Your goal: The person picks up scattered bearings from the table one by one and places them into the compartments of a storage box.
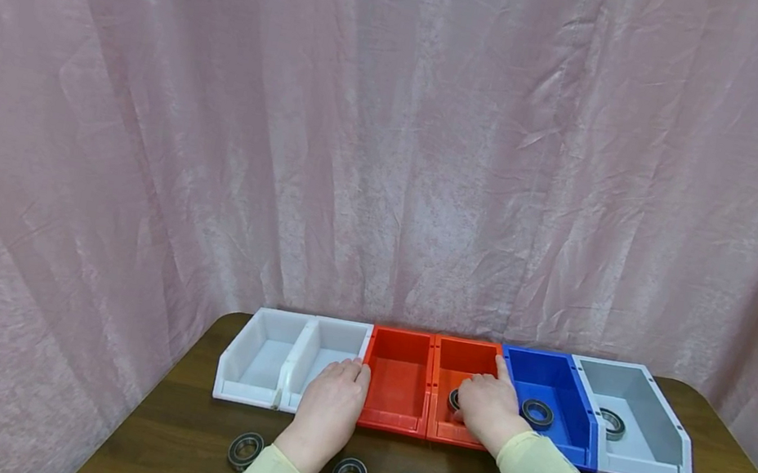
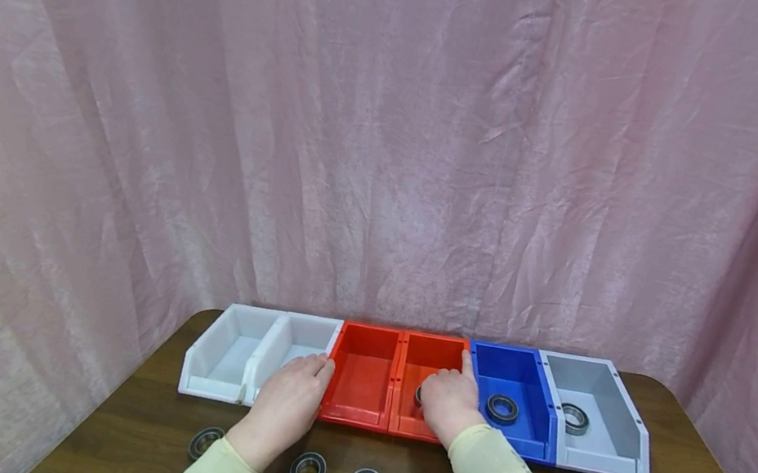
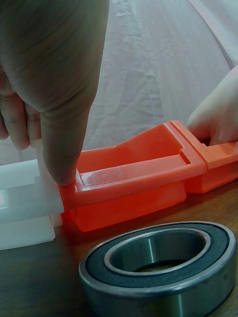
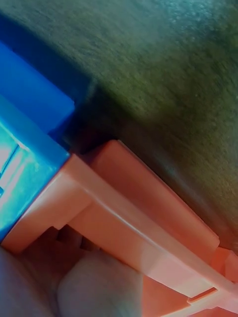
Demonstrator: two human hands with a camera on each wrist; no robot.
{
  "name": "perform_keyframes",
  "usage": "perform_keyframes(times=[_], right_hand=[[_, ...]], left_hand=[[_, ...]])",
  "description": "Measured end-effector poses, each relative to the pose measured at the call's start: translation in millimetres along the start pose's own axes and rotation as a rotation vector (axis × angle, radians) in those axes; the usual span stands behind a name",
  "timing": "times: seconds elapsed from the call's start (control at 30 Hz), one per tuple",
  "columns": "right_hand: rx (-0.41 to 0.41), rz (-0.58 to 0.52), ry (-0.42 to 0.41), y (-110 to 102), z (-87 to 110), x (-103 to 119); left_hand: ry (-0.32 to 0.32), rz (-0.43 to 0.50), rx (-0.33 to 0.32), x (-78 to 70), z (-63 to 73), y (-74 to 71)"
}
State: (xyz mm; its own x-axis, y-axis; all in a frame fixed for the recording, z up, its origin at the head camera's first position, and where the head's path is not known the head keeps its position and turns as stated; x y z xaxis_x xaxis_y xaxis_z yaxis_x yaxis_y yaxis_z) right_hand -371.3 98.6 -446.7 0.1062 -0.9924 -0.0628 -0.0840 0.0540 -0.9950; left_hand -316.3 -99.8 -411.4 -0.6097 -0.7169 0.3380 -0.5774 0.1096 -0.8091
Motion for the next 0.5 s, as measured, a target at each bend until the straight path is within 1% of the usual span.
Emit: perform_keyframes(times=[0.2,0.4,0.5], right_hand=[[-0.038,-0.055,-0.053,-4.4,4.0,-2.6],[-0.007,-0.122,-0.067,-6.5,6.6,-7.6],[0.002,-0.136,-0.064,-8.7,8.4,-7.6]], left_hand=[[-0.009,0.005,0.023,0.5,-0.7,0.7],[-0.010,0.008,0.016,0.6,-1.2,-1.2],[-0.014,0.013,0.024,1.0,-1.0,-1.2]])
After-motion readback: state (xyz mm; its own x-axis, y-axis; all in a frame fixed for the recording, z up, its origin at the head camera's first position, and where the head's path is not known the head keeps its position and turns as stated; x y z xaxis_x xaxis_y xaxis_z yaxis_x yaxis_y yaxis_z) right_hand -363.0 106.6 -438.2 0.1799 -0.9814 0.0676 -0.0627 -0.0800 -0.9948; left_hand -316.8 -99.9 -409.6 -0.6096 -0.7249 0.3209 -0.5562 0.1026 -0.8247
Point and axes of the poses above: each hand's wrist, its own z-axis away from the middle knuckle, its own y-axis out of the palm, x = y × z, the point moved 8 cm from there along -z, towards the middle knuckle, and after that the axes turned 12 degrees about y, right-handed, at the moved point
